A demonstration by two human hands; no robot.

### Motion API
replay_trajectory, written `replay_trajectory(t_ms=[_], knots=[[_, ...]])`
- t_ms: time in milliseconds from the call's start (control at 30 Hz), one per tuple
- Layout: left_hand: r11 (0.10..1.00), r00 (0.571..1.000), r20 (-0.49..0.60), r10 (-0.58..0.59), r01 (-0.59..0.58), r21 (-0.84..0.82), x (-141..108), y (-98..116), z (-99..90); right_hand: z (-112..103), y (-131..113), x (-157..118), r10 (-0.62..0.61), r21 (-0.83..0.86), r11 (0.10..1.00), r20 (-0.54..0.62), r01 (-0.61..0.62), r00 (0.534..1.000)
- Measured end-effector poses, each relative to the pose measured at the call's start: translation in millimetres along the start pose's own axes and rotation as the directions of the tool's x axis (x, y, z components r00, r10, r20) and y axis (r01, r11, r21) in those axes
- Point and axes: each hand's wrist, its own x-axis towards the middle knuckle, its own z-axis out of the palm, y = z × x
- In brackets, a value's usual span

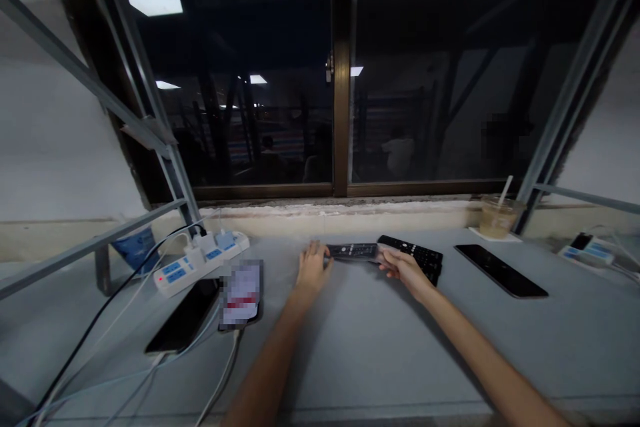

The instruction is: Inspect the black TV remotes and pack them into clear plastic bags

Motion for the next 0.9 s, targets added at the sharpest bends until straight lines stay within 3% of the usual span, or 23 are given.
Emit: replay_trajectory(t_ms=[133,267,700,800,900], knots=[[0.989,0.982,0.12,0.147,-0.141,-0.054,-6,16,9.5,0,0,0,0.018,-0.022,1.0,0.016,-0.018,1.0],[0.986,0.963,0.218,0.16,-0.146,-0.078,-8,20,14.1,3,-4,-3,0.024,-0.115,0.993,0.06,-0.017,0.998],[0.986,0.972,0.195,0.133,-0.149,0.072,-6,12,26.0,3,-5,-3,-0.107,-0.303,0.943,0.108,0.135,0.988],[0.986,0.976,0.18,0.124,-0.141,0.085,-4,11,27.2,-5,-12,-4,-0.16,-0.504,0.847,0.067,0.172,0.985],[0.985,0.977,0.177,0.116,-0.135,0.103,-4,10,29.4,-14,-20,-7,-0.306,-0.802,0.565,0.012,0.192,0.952]])
